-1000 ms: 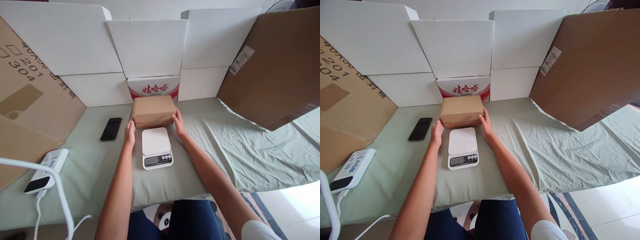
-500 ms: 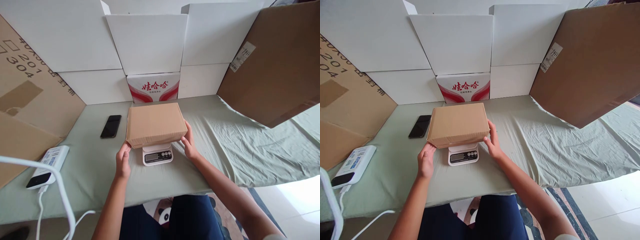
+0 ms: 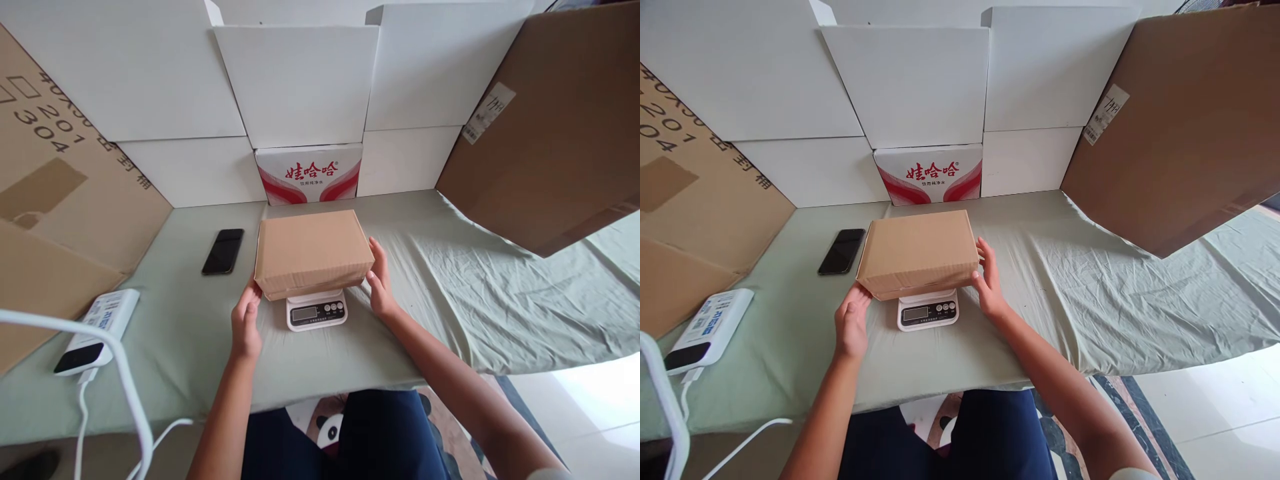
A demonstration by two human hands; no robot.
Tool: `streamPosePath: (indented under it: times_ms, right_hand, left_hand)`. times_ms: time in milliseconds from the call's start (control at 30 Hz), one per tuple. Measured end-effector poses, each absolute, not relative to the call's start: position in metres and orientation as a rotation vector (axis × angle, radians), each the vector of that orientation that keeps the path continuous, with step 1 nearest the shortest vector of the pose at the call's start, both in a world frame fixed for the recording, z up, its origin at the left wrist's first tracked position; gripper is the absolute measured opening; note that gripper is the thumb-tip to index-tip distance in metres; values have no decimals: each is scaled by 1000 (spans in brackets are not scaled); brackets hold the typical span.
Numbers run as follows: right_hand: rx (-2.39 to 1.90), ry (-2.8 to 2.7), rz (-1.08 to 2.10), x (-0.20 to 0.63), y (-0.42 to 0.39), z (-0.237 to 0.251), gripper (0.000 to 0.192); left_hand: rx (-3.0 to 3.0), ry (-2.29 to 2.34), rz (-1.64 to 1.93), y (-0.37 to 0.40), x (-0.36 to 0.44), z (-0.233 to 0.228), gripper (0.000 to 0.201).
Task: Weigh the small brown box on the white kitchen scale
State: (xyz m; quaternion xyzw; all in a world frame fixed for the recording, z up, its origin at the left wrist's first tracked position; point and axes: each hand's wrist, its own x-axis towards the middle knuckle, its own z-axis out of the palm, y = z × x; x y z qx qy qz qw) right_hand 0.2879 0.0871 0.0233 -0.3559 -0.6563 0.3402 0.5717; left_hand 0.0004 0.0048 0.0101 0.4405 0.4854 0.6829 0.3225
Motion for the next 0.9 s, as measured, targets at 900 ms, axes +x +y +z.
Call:
streamPosePath:
  times_ms: [900]
  right_hand:
    - [-815,-1376,816,244,208,52,79]
  left_hand:
    - [1004,1191,1794,173,-6,19,81]
